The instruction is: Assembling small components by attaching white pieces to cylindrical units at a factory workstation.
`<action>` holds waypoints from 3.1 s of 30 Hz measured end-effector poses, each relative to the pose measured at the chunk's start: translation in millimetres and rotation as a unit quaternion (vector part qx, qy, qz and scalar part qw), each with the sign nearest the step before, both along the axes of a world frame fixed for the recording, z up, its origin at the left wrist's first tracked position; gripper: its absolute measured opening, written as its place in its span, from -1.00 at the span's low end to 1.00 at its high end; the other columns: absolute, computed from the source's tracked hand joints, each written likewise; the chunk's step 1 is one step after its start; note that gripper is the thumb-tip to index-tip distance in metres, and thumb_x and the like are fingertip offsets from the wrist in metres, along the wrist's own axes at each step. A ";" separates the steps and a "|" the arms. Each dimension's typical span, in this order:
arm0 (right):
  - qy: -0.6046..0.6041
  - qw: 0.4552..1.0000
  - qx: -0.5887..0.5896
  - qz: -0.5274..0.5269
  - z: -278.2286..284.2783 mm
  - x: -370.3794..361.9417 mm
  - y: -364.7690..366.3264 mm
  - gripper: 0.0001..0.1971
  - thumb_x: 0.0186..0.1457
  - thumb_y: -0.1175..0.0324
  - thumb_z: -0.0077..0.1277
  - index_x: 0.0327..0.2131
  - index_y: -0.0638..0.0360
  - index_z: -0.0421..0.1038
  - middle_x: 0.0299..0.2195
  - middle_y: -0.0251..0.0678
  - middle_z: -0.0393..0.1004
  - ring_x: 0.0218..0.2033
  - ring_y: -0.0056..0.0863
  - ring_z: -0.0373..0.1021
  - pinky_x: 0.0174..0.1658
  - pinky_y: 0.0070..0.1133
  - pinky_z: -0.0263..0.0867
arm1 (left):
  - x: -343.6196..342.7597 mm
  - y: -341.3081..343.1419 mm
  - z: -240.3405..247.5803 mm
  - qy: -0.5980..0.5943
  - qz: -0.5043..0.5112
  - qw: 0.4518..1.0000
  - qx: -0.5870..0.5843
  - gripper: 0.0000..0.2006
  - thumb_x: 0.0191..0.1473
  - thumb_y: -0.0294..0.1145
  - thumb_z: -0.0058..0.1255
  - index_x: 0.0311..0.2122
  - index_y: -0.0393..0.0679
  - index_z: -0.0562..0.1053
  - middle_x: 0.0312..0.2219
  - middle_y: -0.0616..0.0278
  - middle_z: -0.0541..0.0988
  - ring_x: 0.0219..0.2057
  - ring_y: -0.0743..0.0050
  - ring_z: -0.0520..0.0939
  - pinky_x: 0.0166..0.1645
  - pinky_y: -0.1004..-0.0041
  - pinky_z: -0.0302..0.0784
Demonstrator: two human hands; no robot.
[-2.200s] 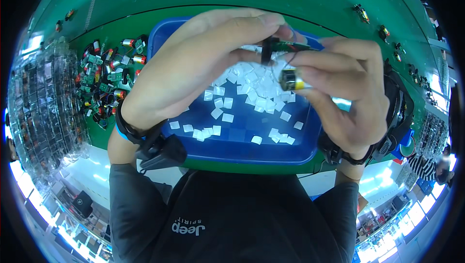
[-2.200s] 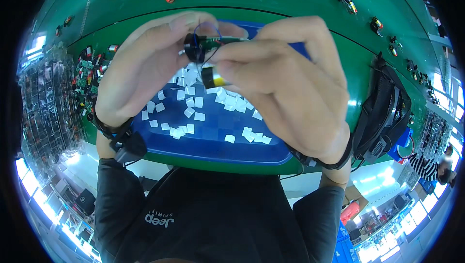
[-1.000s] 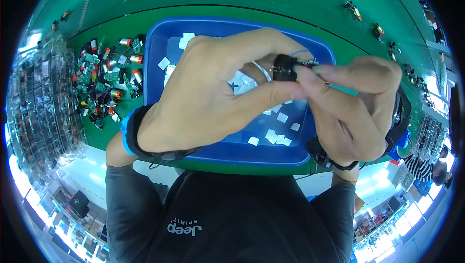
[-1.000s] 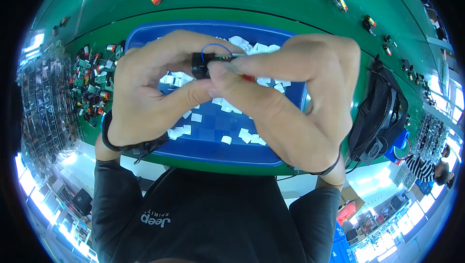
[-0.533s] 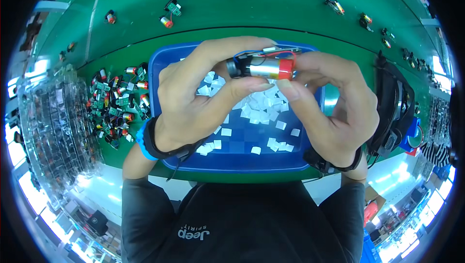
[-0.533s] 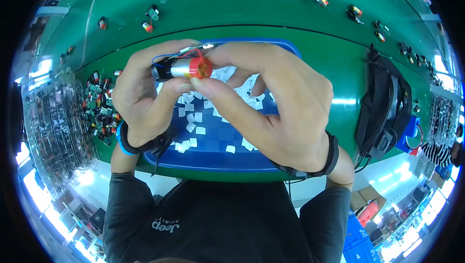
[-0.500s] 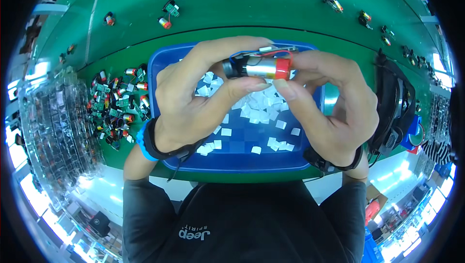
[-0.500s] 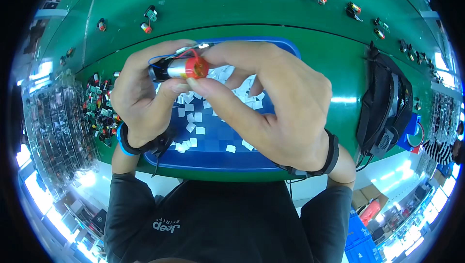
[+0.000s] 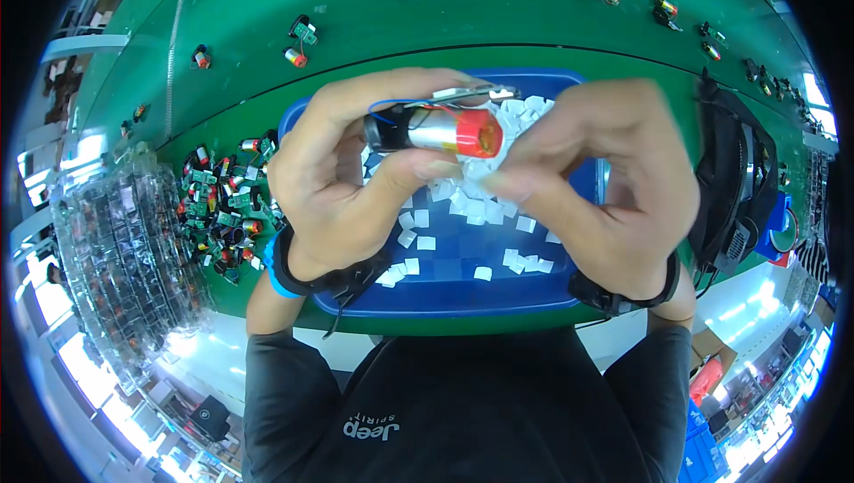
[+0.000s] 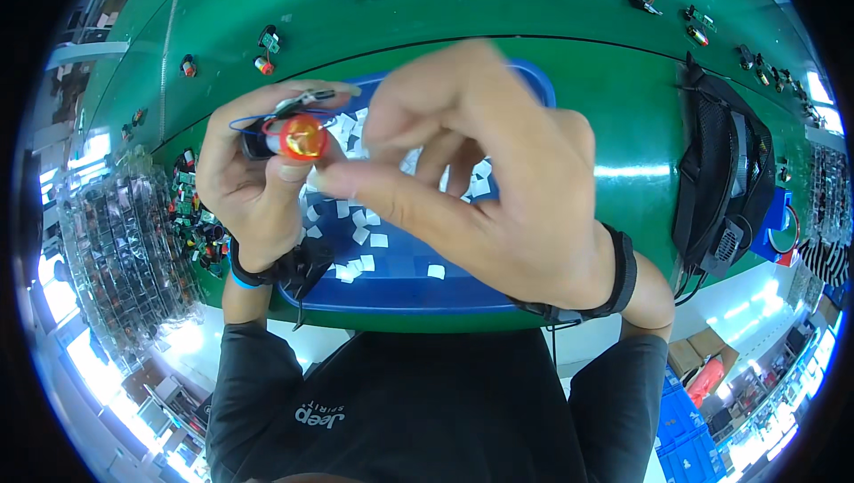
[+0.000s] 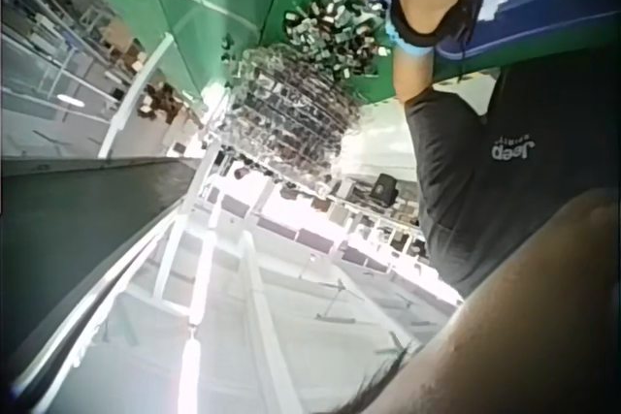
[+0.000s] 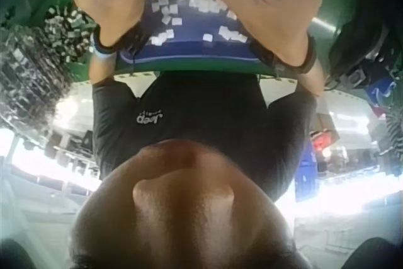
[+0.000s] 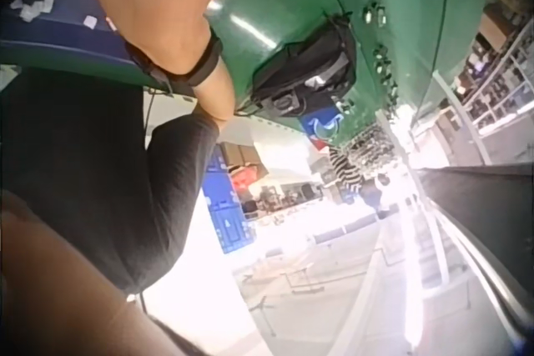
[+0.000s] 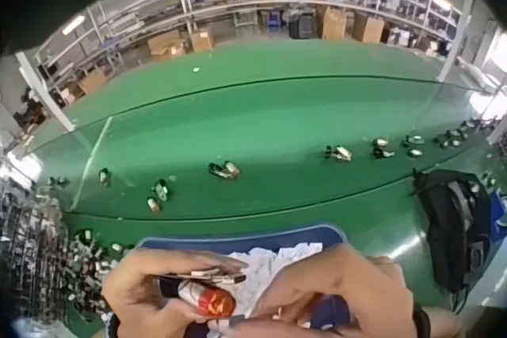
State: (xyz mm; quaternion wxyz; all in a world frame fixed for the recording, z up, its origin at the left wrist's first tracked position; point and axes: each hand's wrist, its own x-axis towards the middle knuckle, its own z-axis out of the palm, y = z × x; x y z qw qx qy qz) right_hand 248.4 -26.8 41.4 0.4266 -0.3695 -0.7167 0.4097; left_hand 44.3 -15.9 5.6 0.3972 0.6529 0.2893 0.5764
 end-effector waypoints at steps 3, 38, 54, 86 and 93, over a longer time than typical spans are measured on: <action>-0.001 1.000 0.009 0.005 -5.8 -0.9 1.7 -0.79 0.06 0.51 0.21 -0.25 0.40 0.46 -0.44 -0.23 0.59 -0.55 -0.57 0.52 -0.49 -0.73 0.34 | -6.9 6.4 -0.5 0.034 -0.015 0.999 0.038 -0.60 0.02 -0.39 0.26 -0.07 -0.38 0.46 -0.21 -0.11 0.63 -0.16 0.14 0.67 -0.09 0.36 0.58; -0.264 0.956 0.132 -0.004 -7.6 -2.0 8.5 -0.55 -0.13 0.37 0.33 -0.09 0.22 0.52 -0.39 -0.32 0.54 -0.52 -0.44 0.45 -0.49 -0.59 0.30 | -33.8 44.2 20.4 0.294 -0.109 0.915 -0.254 -0.73 0.19 -0.22 0.08 -0.17 -0.23 0.51 -0.38 0.26 0.59 -0.43 0.64 0.56 -0.44 0.59 0.40; -0.346 0.921 0.179 0.005 -1.5 11.1 1.2 -0.69 -0.01 0.24 0.22 -0.22 0.22 0.50 -0.44 -0.32 0.50 -0.45 -0.34 0.46 -0.48 -0.50 0.30 | -186.1 121.1 -48.2 0.543 0.153 0.809 -0.164 -0.46 -0.01 -0.06 0.29 0.00 -0.13 0.42 -0.27 0.17 0.53 -0.42 0.46 0.48 -0.31 0.43 0.45; -0.111 0.951 0.278 -0.073 11.1 1.8 2.9 -0.77 -0.18 0.64 0.30 -0.37 0.32 0.53 -0.43 -0.16 0.55 -0.45 -0.41 0.49 -0.43 -0.59 0.39 | -21.8 10.9 39.1 0.224 -0.062 0.962 0.143 -0.68 0.00 -0.64 0.15 -0.09 -0.34 0.43 -0.09 -0.05 0.44 -0.21 0.34 0.57 -0.19 0.41 0.56; -0.159 0.919 0.360 -0.002 1.8 -0.1 4.7 -0.82 -0.17 0.62 0.29 -0.42 0.32 0.51 -0.39 -0.21 0.55 -0.43 -0.42 0.49 -0.38 -0.60 0.41 | -31.3 11.8 42.8 -0.009 -0.235 0.858 -0.457 -0.76 0.18 -0.51 0.02 -0.07 -0.37 0.41 -0.27 0.04 0.52 -0.35 0.47 0.56 -0.43 0.56 0.50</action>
